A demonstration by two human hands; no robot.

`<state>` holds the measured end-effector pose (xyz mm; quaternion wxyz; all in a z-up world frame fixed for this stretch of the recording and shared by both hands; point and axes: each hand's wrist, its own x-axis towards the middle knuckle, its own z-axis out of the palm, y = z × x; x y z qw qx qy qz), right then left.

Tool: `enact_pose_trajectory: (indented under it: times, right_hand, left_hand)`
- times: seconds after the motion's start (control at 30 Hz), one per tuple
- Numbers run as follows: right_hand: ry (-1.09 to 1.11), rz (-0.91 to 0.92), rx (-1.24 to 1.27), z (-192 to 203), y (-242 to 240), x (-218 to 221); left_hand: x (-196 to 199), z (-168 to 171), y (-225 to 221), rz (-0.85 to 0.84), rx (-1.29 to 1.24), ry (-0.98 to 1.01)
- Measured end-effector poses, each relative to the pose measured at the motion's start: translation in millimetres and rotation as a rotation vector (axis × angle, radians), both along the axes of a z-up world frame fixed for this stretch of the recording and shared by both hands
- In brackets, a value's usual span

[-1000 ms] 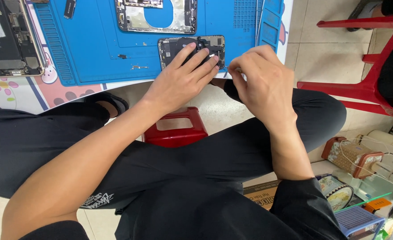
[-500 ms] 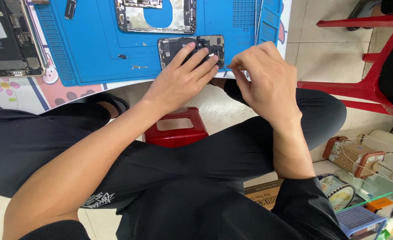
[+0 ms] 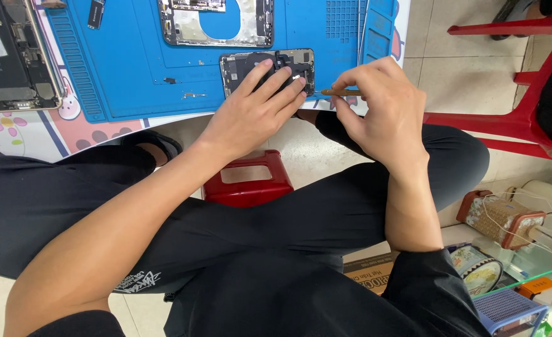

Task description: The person disassembles a smartphone on a blue mat, using a screwdriver to remove screws and tweezers to handle small components. They remove the back cover and internal parts, placing them on the mat.

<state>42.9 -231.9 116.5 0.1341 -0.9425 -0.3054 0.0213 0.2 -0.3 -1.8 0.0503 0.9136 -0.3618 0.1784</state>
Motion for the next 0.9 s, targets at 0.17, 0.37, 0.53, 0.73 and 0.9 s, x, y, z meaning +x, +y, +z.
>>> enact_pose_trajectory:
  times: [0.17, 0.37, 0.53, 0.73, 0.9]
  right_hand:
    - [0.111, -0.094, 0.120, -5, -8, 4]
    - [0.254, -0.088, 0.347, -5, -18, 13]
    - [0.410, -0.278, 0.565, -35, -41, 23]
    - [0.499, -0.453, 0.803, -58, -39, 29]
    - [0.522, -0.511, 0.858, -74, -38, 32]
  left_hand:
    - [1, 0, 0, -0.008, -0.016, 0.006]
    - [0, -2, 1, -0.005, -0.002, -0.002]
    - [-2, -4, 0, -0.010, 0.032, 0.012]
    - [-1, -4, -1, 0.005, 0.069, 0.036]
    - [0, -1, -2, 0.016, 0.083, 0.044]
